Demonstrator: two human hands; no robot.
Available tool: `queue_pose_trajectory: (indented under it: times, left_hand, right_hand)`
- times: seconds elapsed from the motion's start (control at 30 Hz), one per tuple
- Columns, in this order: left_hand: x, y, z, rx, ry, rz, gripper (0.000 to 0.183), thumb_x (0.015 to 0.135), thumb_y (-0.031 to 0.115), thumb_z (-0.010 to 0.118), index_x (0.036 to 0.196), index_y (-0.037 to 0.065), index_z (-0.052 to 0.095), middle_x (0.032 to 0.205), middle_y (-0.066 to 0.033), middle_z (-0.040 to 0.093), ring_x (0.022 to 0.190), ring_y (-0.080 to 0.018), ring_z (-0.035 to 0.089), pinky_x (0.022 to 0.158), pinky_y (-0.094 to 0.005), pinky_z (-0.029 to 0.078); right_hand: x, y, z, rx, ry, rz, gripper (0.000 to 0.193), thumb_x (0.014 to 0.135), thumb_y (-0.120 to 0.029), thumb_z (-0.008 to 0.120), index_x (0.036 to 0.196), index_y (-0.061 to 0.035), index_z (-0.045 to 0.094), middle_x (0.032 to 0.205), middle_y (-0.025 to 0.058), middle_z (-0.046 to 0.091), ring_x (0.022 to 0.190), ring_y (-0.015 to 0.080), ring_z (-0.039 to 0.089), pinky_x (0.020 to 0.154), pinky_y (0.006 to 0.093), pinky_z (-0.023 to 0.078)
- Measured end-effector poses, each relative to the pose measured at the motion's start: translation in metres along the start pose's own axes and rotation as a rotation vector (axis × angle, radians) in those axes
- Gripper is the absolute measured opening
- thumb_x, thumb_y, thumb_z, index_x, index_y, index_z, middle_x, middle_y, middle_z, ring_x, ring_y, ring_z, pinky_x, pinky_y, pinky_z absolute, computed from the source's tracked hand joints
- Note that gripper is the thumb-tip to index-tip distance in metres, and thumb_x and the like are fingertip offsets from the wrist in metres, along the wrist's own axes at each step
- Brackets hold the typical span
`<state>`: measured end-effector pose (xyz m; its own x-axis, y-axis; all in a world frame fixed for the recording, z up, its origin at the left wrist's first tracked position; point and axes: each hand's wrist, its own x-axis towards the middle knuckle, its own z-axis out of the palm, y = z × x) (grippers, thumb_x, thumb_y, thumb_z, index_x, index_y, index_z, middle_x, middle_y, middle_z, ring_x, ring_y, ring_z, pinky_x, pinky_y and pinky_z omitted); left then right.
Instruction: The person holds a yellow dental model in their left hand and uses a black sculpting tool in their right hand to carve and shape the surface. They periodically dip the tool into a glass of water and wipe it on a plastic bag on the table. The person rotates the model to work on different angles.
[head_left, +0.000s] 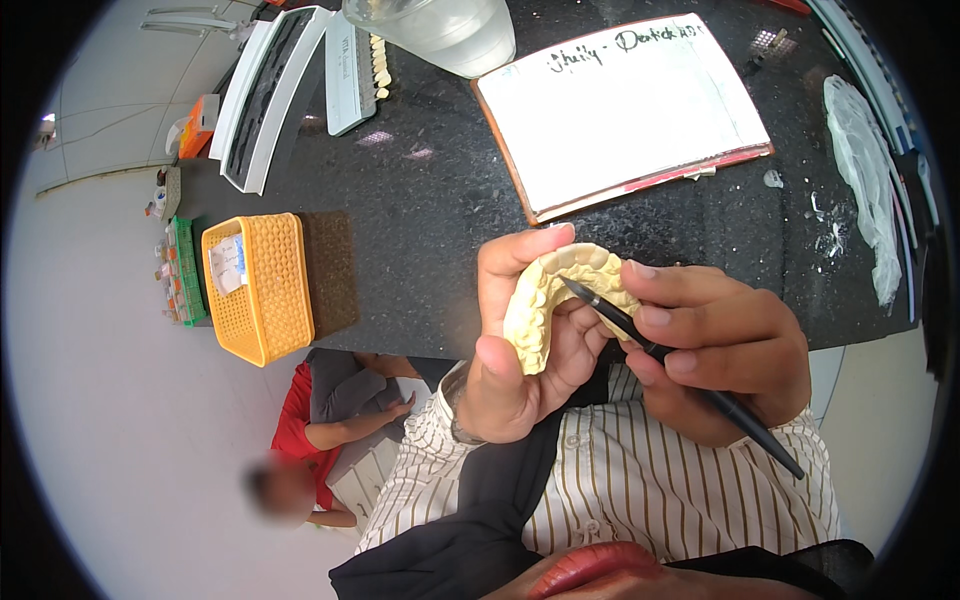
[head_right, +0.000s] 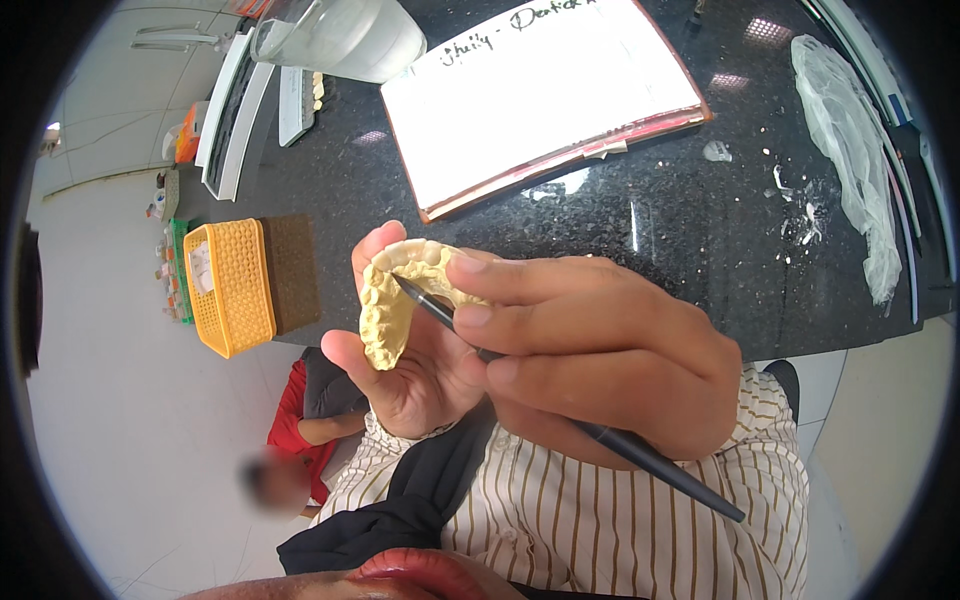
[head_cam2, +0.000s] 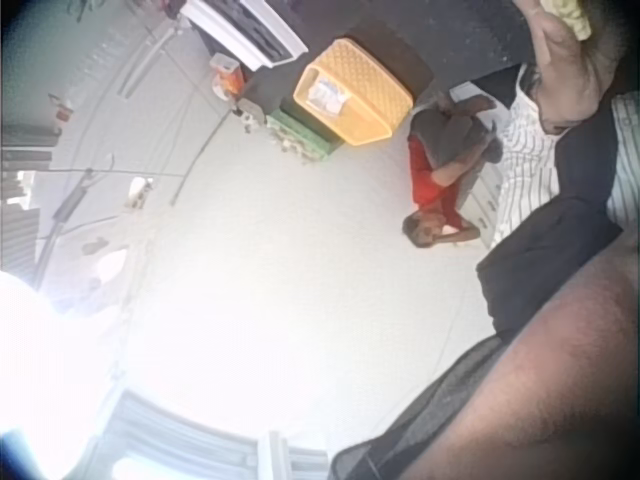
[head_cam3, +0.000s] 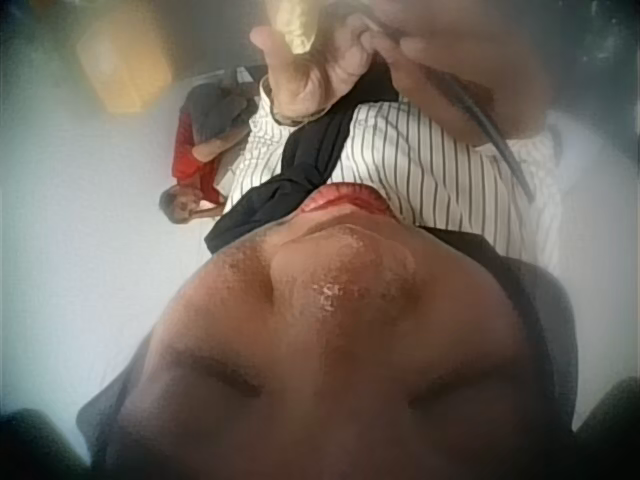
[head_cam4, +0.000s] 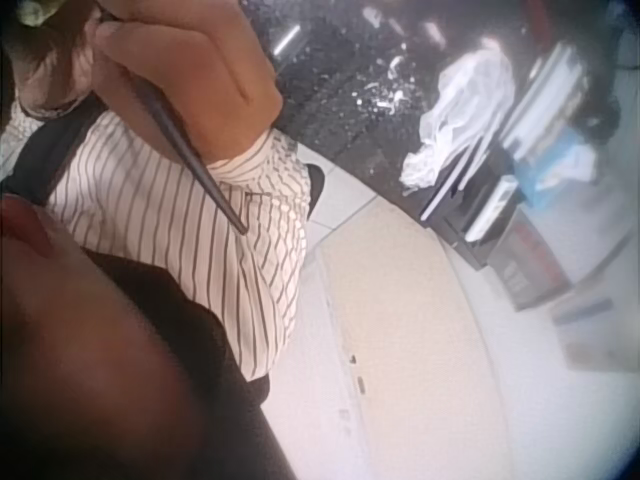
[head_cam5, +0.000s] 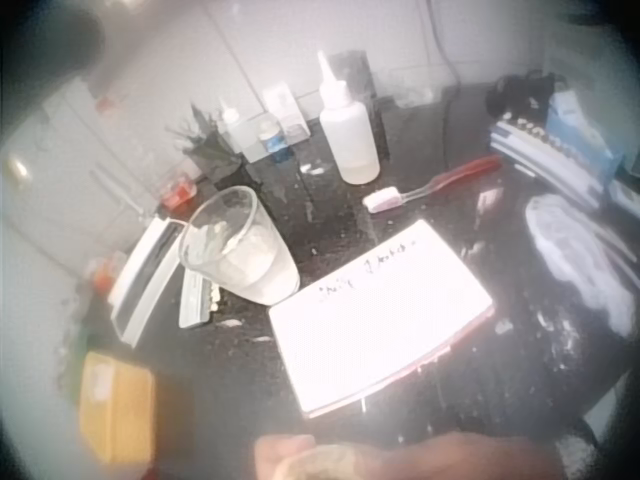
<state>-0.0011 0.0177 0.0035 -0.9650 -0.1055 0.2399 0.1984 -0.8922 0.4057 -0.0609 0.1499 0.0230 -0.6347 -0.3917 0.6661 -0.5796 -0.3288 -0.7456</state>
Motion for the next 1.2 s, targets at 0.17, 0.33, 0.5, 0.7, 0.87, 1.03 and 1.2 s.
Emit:
queue_pose_trajectory:
  times: [0.17, 0.33, 0.5, 0.7, 0.87, 1.03, 1.2]
  left_hand:
    - [0.0, 0.0, 0.0, -0.016, -0.006, -0.005, 0.074, 0.082, 0.053, 0.048, 0.129, 0.005, 0.016, 0.123, -0.0187, 0.037, 0.114, -0.0248, 0.043, 0.094, -0.0344, 0.039]
    - [0.001, 0.0, 0.002, -0.034, 0.014, -0.02, 0.075, 0.082, 0.053, 0.048, 0.13, 0.006, 0.015, 0.123, -0.0188, 0.037, 0.114, -0.025, 0.043, 0.094, -0.0347, 0.038]
    - [0.0, 0.006, 0.01, 0.117, 0.133, -0.105, 0.07, 0.083, 0.051, 0.048, 0.13, 0.01, 0.016, 0.118, -0.0231, 0.039, 0.109, -0.0279, 0.047, 0.088, -0.0342, 0.042]
    - [0.004, 0.009, 0.015, 0.396, 0.033, -0.079, 0.065, 0.083, 0.047, 0.052, 0.13, 0.02, 0.017, 0.113, -0.0254, 0.041, 0.1, -0.0315, 0.052, 0.08, -0.0367, 0.045]
    - [-0.001, 0.004, 0.016, 0.575, 0.014, 0.069, 0.069, 0.083, 0.042, 0.056, 0.132, 0.023, 0.011, 0.116, -0.0249, 0.04, 0.105, -0.0346, 0.05, 0.083, -0.0409, 0.044]
    - [-0.003, -0.005, 0.012, 0.732, -0.032, 0.266, 0.074, 0.083, 0.032, 0.058, 0.131, 0.017, 0.003, 0.12, -0.0231, 0.038, 0.108, -0.0341, 0.049, 0.087, -0.0405, 0.045]
    - [-0.004, -0.007, 0.005, 0.93, -0.114, 0.428, 0.077, 0.077, 0.015, 0.067, 0.127, 0.012, 0.009, 0.122, -0.0197, 0.036, 0.11, -0.0328, 0.047, 0.093, -0.0421, 0.041]
  right_hand:
    - [0.001, -0.001, 0.0, -0.012, 0.006, 0.008, 0.03, 0.066, 0.012, 0.064, 0.087, 0.0006, 0.046, 0.09, 0.0182, 0.054, 0.093, 0.0395, 0.058, 0.08, 0.0418, 0.052]
    - [0.0, 0.0, 0.0, -0.007, 0.02, 0.003, 0.03, 0.066, 0.012, 0.064, 0.087, 0.0004, 0.046, 0.089, 0.0177, 0.054, 0.093, 0.0394, 0.058, 0.079, 0.0415, 0.052]
    - [0.0, -0.003, 0.002, -0.074, 0.056, 0.035, 0.026, 0.07, 0.009, 0.061, 0.087, -0.001, 0.044, 0.091, 0.0167, 0.053, 0.096, 0.0372, 0.056, 0.078, 0.0396, 0.053]
    - [-0.004, -0.001, 0.013, -0.055, 0.344, 0.01, 0.025, 0.071, 0.012, 0.059, 0.086, -0.0021, 0.045, 0.089, 0.0138, 0.052, 0.087, 0.0279, 0.059, 0.076, 0.0331, 0.052]
    - [-0.007, 0.0, 0.013, -0.056, 0.329, 0.04, 0.023, 0.075, 0.011, 0.056, 0.089, -0.0019, 0.044, 0.095, 0.0137, 0.049, 0.092, 0.0239, 0.056, 0.079, 0.0323, 0.05]
    - [-0.006, -0.007, 0.016, -0.074, 0.368, 0.118, 0.021, 0.077, 0.01, 0.055, 0.089, -0.0016, 0.043, 0.095, 0.0126, 0.049, 0.092, 0.0202, 0.056, 0.077, 0.0277, 0.05]
    - [-0.001, -0.011, 0.021, 0.035, 0.48, 0.204, 0.017, 0.08, 0.005, 0.055, 0.09, -0.0022, 0.043, 0.097, 0.014, 0.052, 0.081, 0.0189, 0.06, 0.068, 0.0259, 0.052]
